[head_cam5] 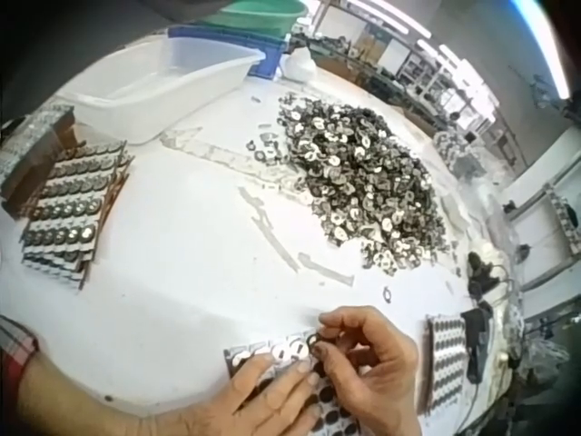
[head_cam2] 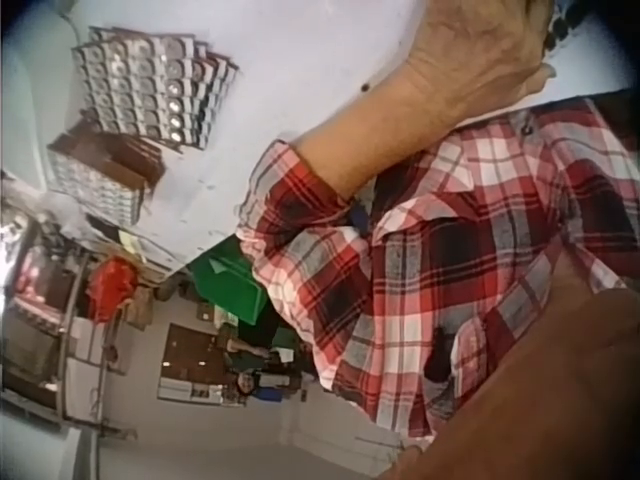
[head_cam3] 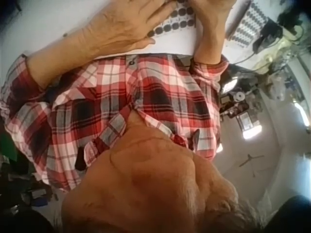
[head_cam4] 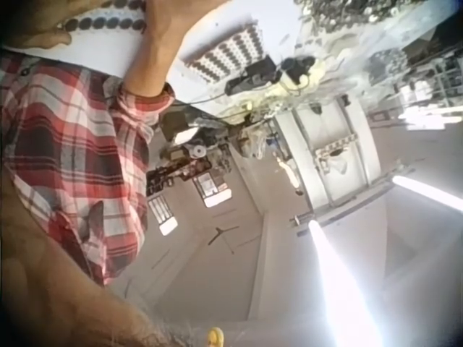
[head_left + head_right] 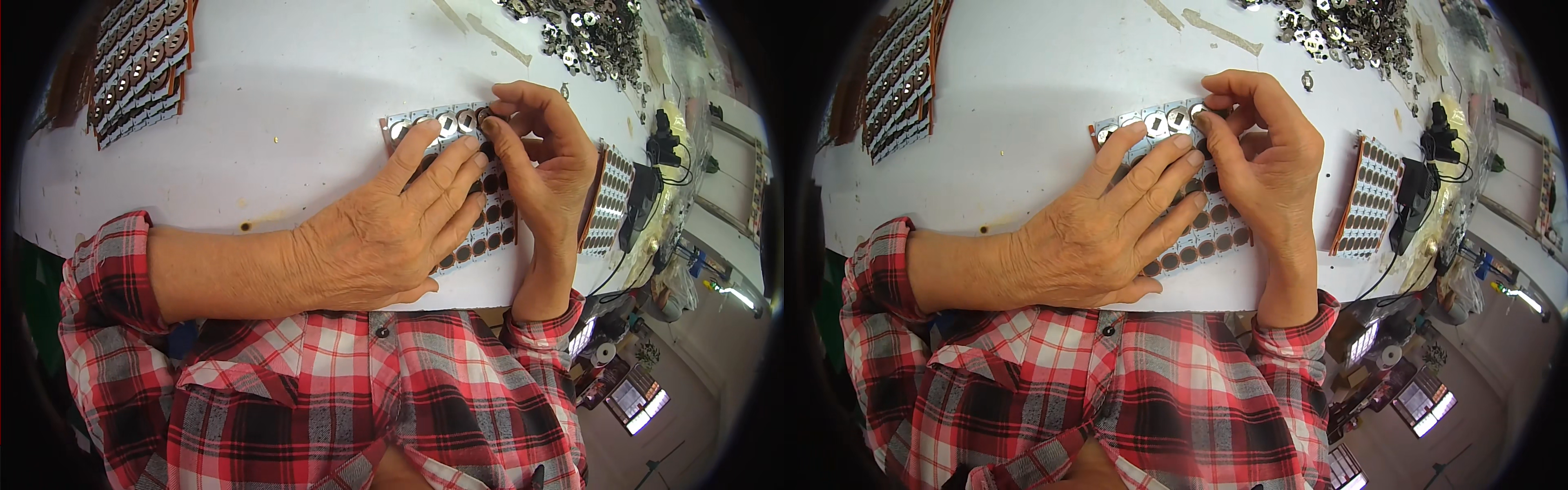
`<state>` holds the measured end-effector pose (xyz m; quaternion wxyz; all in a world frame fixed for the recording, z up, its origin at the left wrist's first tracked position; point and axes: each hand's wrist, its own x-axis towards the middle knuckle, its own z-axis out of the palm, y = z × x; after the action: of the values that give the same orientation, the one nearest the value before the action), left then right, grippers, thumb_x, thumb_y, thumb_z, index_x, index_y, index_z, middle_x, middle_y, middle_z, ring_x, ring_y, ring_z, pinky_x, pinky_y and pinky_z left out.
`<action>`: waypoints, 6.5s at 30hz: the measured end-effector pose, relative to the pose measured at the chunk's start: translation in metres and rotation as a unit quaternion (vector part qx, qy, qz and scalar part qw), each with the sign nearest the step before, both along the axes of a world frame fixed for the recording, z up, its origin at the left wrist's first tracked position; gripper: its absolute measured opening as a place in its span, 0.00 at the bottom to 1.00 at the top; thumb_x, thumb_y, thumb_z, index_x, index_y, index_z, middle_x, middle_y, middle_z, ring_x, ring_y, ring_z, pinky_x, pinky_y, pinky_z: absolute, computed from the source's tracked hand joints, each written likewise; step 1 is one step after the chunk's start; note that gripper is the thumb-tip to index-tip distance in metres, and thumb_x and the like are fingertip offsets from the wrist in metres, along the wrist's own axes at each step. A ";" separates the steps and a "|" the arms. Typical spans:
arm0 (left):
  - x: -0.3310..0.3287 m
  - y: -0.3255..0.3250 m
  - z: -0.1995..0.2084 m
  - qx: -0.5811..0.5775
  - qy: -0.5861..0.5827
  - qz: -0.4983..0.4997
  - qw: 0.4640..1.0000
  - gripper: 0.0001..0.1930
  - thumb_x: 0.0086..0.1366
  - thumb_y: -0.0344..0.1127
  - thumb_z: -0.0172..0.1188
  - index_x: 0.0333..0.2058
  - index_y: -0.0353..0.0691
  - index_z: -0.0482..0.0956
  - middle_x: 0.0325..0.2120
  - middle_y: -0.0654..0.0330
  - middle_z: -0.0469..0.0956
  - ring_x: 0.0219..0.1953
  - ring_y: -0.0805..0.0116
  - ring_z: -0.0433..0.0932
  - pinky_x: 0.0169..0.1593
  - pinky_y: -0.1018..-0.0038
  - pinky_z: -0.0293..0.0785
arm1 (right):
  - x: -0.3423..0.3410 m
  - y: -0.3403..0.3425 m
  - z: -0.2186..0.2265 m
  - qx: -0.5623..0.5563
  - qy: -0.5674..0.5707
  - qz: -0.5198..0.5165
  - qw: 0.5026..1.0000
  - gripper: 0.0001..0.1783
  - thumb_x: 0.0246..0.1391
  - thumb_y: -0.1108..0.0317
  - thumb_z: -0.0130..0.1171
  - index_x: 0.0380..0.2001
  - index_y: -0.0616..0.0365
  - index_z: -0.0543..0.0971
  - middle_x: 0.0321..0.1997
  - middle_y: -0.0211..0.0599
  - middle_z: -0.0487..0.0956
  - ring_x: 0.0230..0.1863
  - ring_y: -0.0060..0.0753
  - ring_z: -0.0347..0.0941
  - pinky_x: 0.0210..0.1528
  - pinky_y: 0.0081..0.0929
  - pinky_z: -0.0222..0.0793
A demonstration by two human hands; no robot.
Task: Assembling small metal components onto a grid sheet by hand.
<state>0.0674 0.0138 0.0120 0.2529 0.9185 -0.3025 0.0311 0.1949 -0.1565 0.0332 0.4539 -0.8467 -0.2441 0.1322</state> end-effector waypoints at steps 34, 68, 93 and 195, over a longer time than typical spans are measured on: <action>0.003 0.003 -0.001 -0.029 0.028 -0.007 0.999 0.48 0.47 0.59 0.76 0.60 0.30 0.76 0.67 0.34 0.66 0.74 0.39 0.58 0.75 0.35 0.49 | 0.018 -0.017 0.000 0.093 0.131 -0.064 0.985 0.11 0.61 0.76 0.69 0.46 0.66 0.85 0.30 0.29 0.84 0.26 0.14 0.75 0.23 0.13 0.66; 0.005 0.000 -0.003 -0.013 0.015 -0.003 1.000 0.48 0.47 0.61 0.76 0.60 0.31 0.76 0.67 0.35 0.67 0.74 0.40 0.59 0.74 0.35 0.50 | 0.028 -0.025 -0.010 0.069 0.068 0.019 0.995 0.07 0.61 0.78 0.68 0.42 0.65 0.87 0.34 0.26 0.85 0.35 0.13 0.77 0.39 0.13 0.71; 0.011 0.008 -0.005 0.004 -0.049 0.107 0.993 0.42 0.54 0.52 0.70 0.60 0.24 0.74 0.65 0.28 0.64 0.72 0.34 0.59 0.72 0.32 0.45 | 0.105 -0.034 -0.005 -0.077 -0.137 -0.018 0.987 0.11 0.57 0.71 0.62 0.42 0.61 0.85 0.39 0.31 0.82 0.26 0.17 0.70 0.28 0.22 0.66; -0.015 -0.013 -0.006 0.022 -0.130 0.082 0.988 0.18 0.65 0.36 0.58 0.49 0.33 0.85 0.54 0.51 0.81 0.64 0.53 0.73 0.61 0.27 0.62 | 0.037 -0.043 0.026 -0.188 -0.067 -0.088 0.976 0.08 0.57 0.77 0.67 0.40 0.63 0.87 0.31 0.27 0.85 0.31 0.14 0.76 0.35 0.17 0.70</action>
<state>0.0526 0.0009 0.0057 0.1876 0.9337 -0.2570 0.1645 0.2321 -0.1994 0.0589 0.2790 -0.9419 -0.1696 0.0783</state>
